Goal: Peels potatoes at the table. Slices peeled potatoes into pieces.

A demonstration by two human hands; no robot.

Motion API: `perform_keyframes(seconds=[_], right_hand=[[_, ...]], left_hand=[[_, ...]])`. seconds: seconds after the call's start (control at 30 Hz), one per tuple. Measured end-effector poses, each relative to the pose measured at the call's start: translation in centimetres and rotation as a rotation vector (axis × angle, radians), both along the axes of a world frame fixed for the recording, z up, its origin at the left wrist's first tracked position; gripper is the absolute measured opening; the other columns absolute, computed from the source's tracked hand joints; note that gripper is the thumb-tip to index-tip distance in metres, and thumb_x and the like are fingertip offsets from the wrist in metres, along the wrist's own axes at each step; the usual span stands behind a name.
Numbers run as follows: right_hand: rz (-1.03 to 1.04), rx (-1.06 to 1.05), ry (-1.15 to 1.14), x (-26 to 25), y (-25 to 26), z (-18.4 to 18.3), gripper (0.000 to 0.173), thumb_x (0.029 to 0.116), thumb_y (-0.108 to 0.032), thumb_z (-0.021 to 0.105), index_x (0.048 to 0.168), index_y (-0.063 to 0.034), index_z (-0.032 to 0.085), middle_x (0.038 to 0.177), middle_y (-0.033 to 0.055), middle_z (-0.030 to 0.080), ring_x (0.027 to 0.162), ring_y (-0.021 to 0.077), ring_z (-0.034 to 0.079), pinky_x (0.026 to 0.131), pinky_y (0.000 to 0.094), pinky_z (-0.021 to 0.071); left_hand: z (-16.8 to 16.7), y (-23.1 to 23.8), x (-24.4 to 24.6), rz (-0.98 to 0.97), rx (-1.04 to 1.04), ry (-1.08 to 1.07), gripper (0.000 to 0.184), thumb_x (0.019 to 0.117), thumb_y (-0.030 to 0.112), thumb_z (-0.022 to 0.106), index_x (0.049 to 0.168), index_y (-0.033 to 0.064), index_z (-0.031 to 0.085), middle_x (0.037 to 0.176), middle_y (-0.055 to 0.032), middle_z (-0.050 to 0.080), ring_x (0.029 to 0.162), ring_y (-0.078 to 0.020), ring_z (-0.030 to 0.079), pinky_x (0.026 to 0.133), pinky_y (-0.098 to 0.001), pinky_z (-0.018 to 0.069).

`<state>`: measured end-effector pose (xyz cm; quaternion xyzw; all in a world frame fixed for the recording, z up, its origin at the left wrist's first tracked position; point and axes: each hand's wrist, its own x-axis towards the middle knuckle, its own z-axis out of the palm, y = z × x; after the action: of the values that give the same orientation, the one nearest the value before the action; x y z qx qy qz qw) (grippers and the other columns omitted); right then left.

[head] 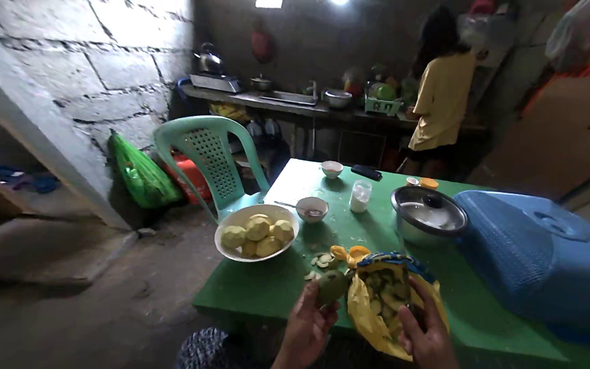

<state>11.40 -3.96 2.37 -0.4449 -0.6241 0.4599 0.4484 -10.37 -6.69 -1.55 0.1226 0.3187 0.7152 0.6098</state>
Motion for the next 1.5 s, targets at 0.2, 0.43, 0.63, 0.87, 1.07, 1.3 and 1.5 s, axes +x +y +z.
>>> perform_keyframes(seconds=[0.2,0.43,0.63,0.87,1.07,1.3,1.5], right_hand=[[0.002,0.034,0.004,-0.4,0.4,-0.9,0.064,0.1014,-0.024,0.057,0.158,-0.0090,0.030,0.087,0.0011,0.064,0.056,0.0052,0.056,0.048,0.0233,0.0519],[0.113,0.157,-0.060,-0.5,0.5,-1.2,0.066,0.1036,-0.030,0.055,0.157,-0.0025,0.028,0.089,0.0001,0.064,0.062,0.0035,0.058,0.052,0.0226,0.0537],[0.164,0.242,-0.061,-1.3,0.2,-1.1,0.070,0.1028,-0.039,0.058,0.157,-0.0045,0.030,0.090,-0.0010,0.065,0.063,0.0010,0.056,0.054,0.0215,0.0526],[0.225,0.344,-0.154,-1.6,-0.7,-1.5,0.077,0.1016,-0.056,0.051,0.159,-0.0100,0.031,0.082,-0.0001,0.063,0.062,0.0038,0.057,0.055,0.0261,0.0547],[0.188,0.343,-0.174,-1.0,-1.1,-1.8,0.078,0.1012,-0.056,0.053,0.159,-0.0077,0.031,0.098,0.0041,0.072,0.073,0.0058,0.066,0.063,0.0305,0.0602],[0.100,0.402,-0.326,-0.5,-1.3,-2.2,0.079,0.1013,-0.063,0.045,0.159,-0.0103,0.031,0.090,0.0050,0.072,0.064,0.0126,0.066,0.053,0.0386,0.0584],[0.029,0.511,-0.372,-0.3,-1.0,-2.5,0.080,0.1016,-0.064,0.041,0.157,-0.0074,0.035,0.078,0.0038,0.069,0.056,0.0128,0.062,0.047,0.0371,0.0551]], left_hand=[[-0.5,-0.3,0.1,-0.033,0.077,0.082,0.033,0.0979,0.016,0.054,0.129,0.0079,0.044,0.107,-0.0159,0.067,0.087,-0.0253,0.071,0.071,-0.0347,0.0612],[0.8,0.4,0.9,-0.072,0.151,0.177,0.039,0.1009,0.019,0.036,0.135,0.0055,0.049,0.117,-0.0133,0.065,0.092,-0.0207,0.069,0.073,-0.0319,0.0601],[2.2,1.9,1.6,-0.055,0.251,0.221,0.036,0.1000,0.021,0.039,0.131,0.0080,0.052,0.113,-0.0091,0.067,0.090,-0.0181,0.069,0.072,-0.0320,0.0596],[2.6,4.3,2.7,0.022,0.336,0.205,0.027,0.1046,0.012,0.042,0.131,0.0045,0.044,0.104,-0.0083,0.069,0.091,-0.0163,0.070,0.081,-0.0340,0.0604],[3.0,4.9,4.1,-0.009,0.280,0.190,0.029,0.1060,0.014,0.036,0.128,0.0012,0.049,0.106,-0.0093,0.071,0.095,-0.0158,0.070,0.083,-0.0324,0.0595],[2.9,4.9,5.5,-0.057,0.368,0.150,0.030,0.0984,0.022,0.059,0.123,0.0061,0.056,0.106,-0.0065,0.071,0.093,-0.0144,0.071,0.080,-0.0312,0.0607],[3.7,5.1,6.5,0.017,0.331,0.170,0.021,0.1036,0.016,0.050,0.121,0.0046,0.054,0.100,-0.0050,0.070,0.088,-0.0124,0.070,0.077,-0.0303,0.0613]])
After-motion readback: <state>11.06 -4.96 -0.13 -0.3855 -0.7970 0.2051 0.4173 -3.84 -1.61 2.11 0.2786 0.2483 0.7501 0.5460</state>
